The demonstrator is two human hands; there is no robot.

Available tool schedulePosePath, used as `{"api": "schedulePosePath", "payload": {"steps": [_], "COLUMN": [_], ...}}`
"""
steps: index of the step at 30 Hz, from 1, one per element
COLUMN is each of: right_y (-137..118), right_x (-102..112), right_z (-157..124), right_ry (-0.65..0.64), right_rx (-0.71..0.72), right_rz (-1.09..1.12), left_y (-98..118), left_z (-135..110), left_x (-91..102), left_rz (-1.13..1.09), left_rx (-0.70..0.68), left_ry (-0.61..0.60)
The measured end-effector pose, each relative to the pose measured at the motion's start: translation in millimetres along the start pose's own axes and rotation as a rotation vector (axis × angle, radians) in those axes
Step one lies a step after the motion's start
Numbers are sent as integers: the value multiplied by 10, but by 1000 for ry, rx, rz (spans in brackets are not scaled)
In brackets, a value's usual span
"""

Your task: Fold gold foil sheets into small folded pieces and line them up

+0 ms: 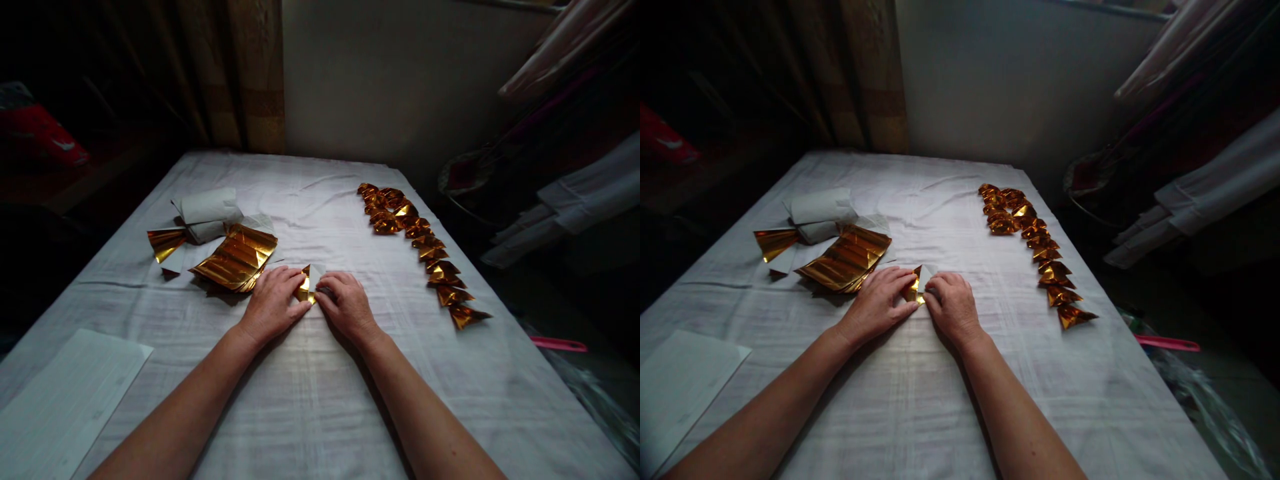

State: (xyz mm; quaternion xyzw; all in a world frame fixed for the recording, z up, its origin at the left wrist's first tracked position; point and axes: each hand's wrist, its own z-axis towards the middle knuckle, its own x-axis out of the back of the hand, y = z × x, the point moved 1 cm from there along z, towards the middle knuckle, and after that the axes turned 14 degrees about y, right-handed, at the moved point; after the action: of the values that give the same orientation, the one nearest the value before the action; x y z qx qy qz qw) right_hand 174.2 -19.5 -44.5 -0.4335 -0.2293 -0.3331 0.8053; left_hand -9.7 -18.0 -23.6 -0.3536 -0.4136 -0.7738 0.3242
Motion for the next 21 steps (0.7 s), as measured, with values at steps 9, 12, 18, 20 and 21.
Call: {"api": "schedulePosePath", "payload": {"steps": [9, 12, 18, 20, 21], "right_y": [50, 102, 249, 259, 254], "right_x": [-32, -22, -10, -9, -6], "right_z": [17, 4, 5, 13, 17], "right_ry": [84, 163, 211, 197, 190], "right_rx": [-54, -91, -144, -152, -152], "right_rz": [63, 135, 109, 82, 66], "left_y": [-12, -52, -127, -134, -134], "left_z": [-1, 1, 8, 5, 4], "left_x": [-2, -4, 20, 32, 37], "left_rz": [-8, -31, -80, -91, -95], "left_rx": [2, -15, -57, -66, -65], "left_ry": [-11, -34, -104, -129, -144]}}
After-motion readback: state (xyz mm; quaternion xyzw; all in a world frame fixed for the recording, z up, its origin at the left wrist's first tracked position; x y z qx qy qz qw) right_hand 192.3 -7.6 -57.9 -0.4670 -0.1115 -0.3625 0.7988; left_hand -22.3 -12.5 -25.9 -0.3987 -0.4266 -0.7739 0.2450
